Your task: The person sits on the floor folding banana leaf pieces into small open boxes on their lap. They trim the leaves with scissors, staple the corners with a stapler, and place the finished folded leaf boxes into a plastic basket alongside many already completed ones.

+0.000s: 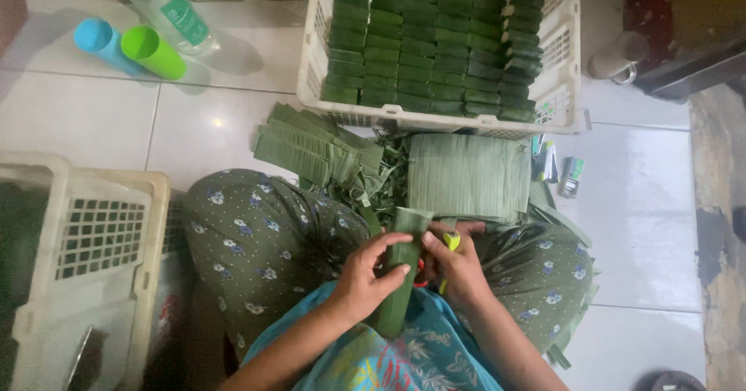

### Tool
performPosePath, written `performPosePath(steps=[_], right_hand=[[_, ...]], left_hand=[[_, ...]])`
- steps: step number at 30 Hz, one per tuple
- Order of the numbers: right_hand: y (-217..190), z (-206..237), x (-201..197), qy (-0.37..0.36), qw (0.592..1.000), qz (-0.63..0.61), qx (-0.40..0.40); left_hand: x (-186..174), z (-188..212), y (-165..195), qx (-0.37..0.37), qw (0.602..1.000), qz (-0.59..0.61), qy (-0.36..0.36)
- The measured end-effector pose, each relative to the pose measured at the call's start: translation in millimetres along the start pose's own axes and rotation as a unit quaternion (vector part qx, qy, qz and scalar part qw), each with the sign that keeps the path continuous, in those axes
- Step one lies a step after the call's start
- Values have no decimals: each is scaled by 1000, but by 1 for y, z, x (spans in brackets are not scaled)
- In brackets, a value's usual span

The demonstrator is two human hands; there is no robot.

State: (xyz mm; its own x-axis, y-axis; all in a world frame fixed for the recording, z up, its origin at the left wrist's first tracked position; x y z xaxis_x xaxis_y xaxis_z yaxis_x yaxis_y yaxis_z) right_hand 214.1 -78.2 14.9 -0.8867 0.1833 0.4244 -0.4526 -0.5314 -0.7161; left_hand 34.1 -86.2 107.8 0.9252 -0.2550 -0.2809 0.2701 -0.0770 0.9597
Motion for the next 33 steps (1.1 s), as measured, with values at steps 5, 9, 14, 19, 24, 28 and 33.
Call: performPosePath(steps=[5,9,14,19,24,28,33], right_hand=[[-26,-18,10,-41,996,66,34],[-57,-15,30,-156,943,239,-169],[-64,-8,43,-246,864,381,-219],[-58,-26,37,-354,892,268,-89],[-29,-47,11,-272,953,-24,130],[-31,-52,26,-163,986,-24,8],[-80,4,93,-129,875,338,-321]], left_hand=[[17,3,-12,-54,998,13,8],[26,10,-22,-62,996,39,59],[47,17,-50,-139,982,128,27],[47,16,-47,-115,984,139,12],[24,3,-26,-54,991,119,17],[4,-7,-11,-15,996,81,31],[-25,-22,0,6,995,29,96]])
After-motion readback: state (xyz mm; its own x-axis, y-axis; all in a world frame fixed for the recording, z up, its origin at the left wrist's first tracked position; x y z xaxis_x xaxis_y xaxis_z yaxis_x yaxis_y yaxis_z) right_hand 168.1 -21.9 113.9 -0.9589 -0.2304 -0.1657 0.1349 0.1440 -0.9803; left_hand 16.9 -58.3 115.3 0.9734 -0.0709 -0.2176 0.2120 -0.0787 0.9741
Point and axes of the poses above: each hand's wrist, its own z-axis away from the middle knuckle, its own x-axis out of the palm, y = z × x, the point moved 8 cm from there along -z, towards the middle knuckle, and after that the axes turned 13 degrees about -z, right-handed, at the moved point
